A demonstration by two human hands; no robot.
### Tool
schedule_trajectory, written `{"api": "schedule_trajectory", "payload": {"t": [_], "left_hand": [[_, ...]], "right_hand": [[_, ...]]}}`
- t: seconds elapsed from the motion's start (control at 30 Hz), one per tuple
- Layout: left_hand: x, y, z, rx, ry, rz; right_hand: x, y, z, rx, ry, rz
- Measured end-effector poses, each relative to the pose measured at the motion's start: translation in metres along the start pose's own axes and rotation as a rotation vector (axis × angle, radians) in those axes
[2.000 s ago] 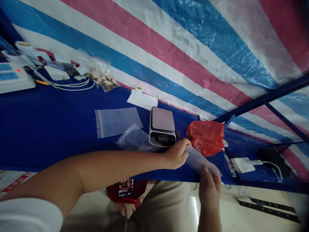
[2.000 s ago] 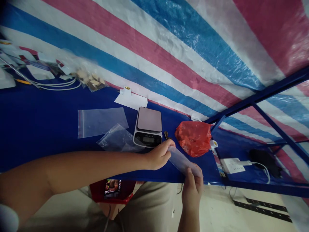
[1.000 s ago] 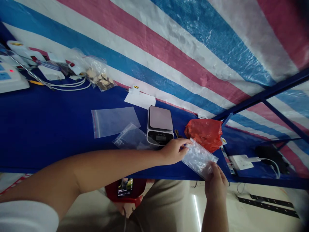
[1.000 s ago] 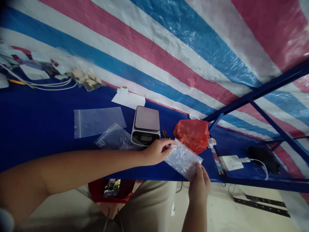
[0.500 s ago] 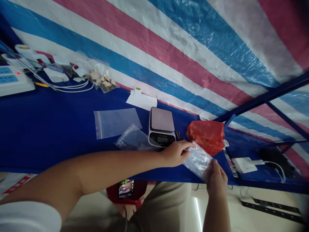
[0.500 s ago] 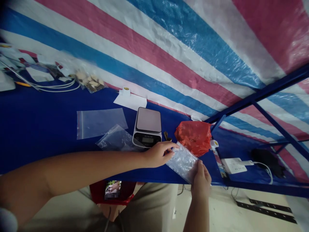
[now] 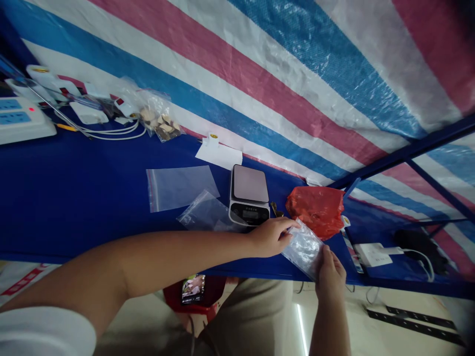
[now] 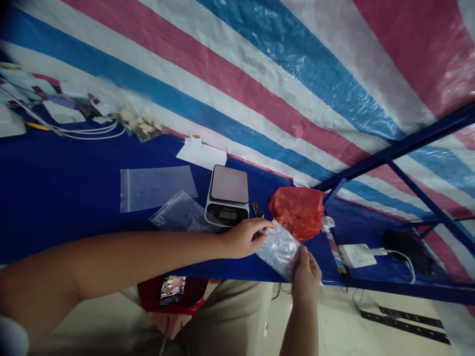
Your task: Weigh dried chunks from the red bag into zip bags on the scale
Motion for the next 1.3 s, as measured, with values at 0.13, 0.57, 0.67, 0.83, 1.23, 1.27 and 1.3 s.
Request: {"api": "schedule_trajectory", "payload": {"t": [0.13,0.57,0.67,0.83,1.23,1.27,1.3], "left_hand": [[0.0,-0.001,-0.002,0.006,-0.002,0.004],[0.008,-0.008,-0.005,-0.013,-0.094,-0.049],[0.014,-0.016,-0.008,0.019,-0.084,-0.055],[0.025,-0.031,-0.012,0.028,-0.008,-0.08],[0.011,-0.221,-0.084,0.1,-0.14,-0.618],[-0.003,-0.237,-0.082,0.145,-0.197,-0.664],[-0.017,-0.25,-0.079,0.189,-0.241,-0.7]], "right_hand": [[0.0,-0.001,-0.001,0.01,-0.002,0.007],[0.001,0.0,-0.001,-0.013,-0.021,-0.088],[-0.002,0.001,0.001,-0.017,-0.028,-0.065],[-0.004,0.002,0.005,0.041,-0.06,0.059],[-0.151,0.108,0.03,-0.577,-0.411,0.517],[-0.156,0.119,0.034,-0.604,-0.411,0.51],[-0.159,0.127,0.037,-0.611,-0.408,0.499]]}}
Point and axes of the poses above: each hand's wrist, its own x-axis towards the middle knuckle, its own y-axis out of the palm, z = x × y, the point moved 2 cm from there along x, towards the middle knuckle, and after that the axes turned 2 degrees about z, right-handed, at the moved point
